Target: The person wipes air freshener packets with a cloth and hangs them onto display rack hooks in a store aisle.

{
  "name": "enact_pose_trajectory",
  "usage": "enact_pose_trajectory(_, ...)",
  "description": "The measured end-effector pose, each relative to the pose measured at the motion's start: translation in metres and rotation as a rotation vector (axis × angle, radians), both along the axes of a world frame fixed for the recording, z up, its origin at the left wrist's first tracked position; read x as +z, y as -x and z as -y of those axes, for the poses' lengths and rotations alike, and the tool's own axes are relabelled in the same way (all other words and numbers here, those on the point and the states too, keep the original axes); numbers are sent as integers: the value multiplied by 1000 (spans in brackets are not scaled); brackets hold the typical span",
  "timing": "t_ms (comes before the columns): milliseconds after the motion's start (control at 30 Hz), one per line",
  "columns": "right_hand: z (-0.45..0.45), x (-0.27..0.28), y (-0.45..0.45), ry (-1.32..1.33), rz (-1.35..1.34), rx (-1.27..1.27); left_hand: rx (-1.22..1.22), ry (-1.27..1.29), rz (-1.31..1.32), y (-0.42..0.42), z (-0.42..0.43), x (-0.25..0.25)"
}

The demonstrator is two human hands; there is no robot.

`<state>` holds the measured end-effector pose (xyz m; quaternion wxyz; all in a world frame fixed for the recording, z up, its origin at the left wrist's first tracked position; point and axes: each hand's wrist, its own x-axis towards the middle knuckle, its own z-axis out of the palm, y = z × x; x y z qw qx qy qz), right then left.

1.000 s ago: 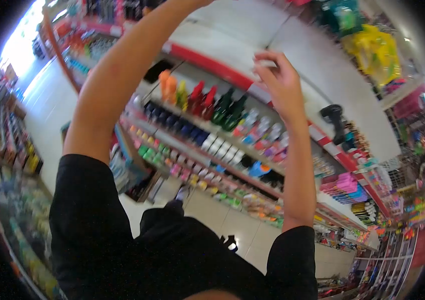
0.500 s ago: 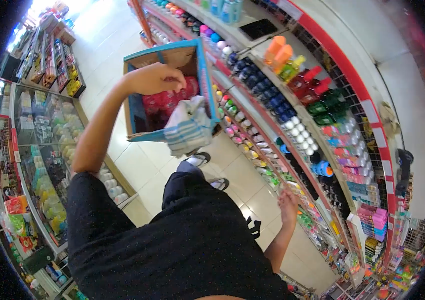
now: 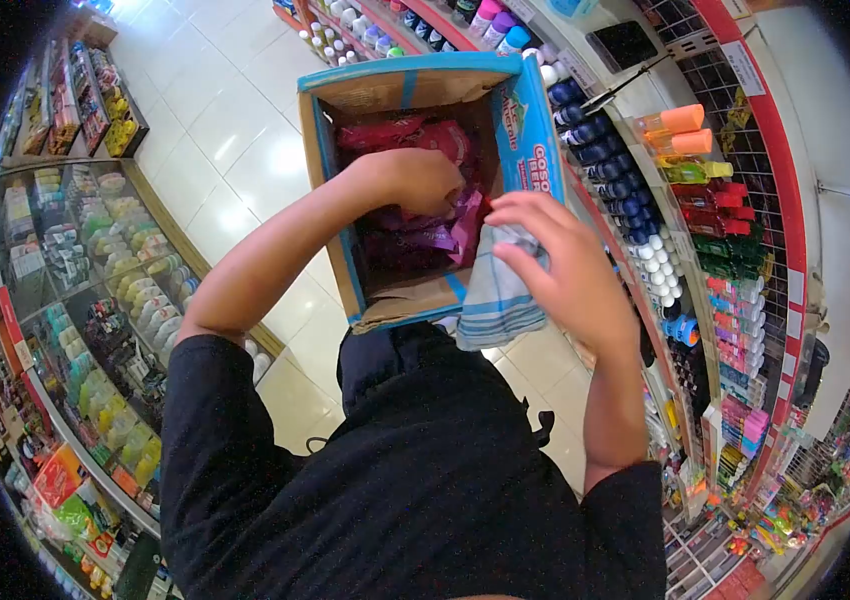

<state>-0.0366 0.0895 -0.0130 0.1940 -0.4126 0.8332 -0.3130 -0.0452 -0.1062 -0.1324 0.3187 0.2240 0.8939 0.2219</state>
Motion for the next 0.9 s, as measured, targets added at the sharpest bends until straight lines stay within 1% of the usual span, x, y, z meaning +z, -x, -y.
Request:
enact_pose_trajectory(33,8,-11,17,-125,110,83,-109,140,86,5,-6,1)
enact_pose_trajectory(67,14,-29,36,-249,219,166,-192,176,100,8,-16,-12)
enact_pose_trajectory(100,25,-51,51,-375,196,192,-195,170,98,6,-24,-12)
enact_pose_trajectory(167,46,-96,71,-624,106,287,-535,267,107,-3,-39,-10)
enact_pose_trajectory(200,55,-119,78,-748,40,353,-543,266,105,-3,-47,-34)
enact_pose_trajectory(233,60,-155,88,-927,8,488,-557,319,109,-2,-59,-76)
enact_pose_trajectory(267,63,-192,99,-1104,-28,622,-569,376,110,-1,-68,-105)
enact_pose_trajectory(300,63,-224,108,-1106,-27,608,-579,379,102,-1,-70,-116)
enact_pose_trajectory(333,60,-252,117,-1220,114,528,-549,369,84,0,-72,-125)
enact_pose_trajectory(367,58,-263,120,-1327,258,441,-520,359,66,0,-74,-133)
enact_pose_trajectory(400,60,-257,117,-1329,259,424,-491,349,47,0,-75,-139)
enact_pose_trajectory(467,69,-232,101,-1025,103,244,-426,327,19,-1,-77,-149)
enact_pose_trajectory(500,73,-215,95,-1021,104,233,-395,320,7,-1,-78,-152)
enact_pose_trajectory(567,73,-185,88,-1029,-9,327,-341,306,-18,-2,-78,-154)
enact_pose_trajectory(600,67,-184,88,-978,-67,374,-449,223,11,-2,-66,-78)
enact_pose_trajectory(633,65,-169,85,-976,-65,359,-462,227,5,-3,-64,-58)
enact_pose_trajectory(700,68,-127,78,-911,4,237,-349,286,160,-6,-59,-35)
enact_pose_trajectory(733,60,-123,81,-777,-17,307,-298,217,92,-12,-49,-12)
enact_pose_trajectory(767,56,-109,81,-771,-20,288,-171,107,50,-17,-40,0)
enact_pose_trajectory(800,51,-84,77,-646,80,206,-46,-9,9,-21,-31,8)
enact_pose_trajectory(867,38,-49,72,-440,263,75,-150,-132,-74,-19,-10,16)
enact_pose_trajectory(900,31,-47,74,-363,396,30,9,-165,-112,-25,-1,48)
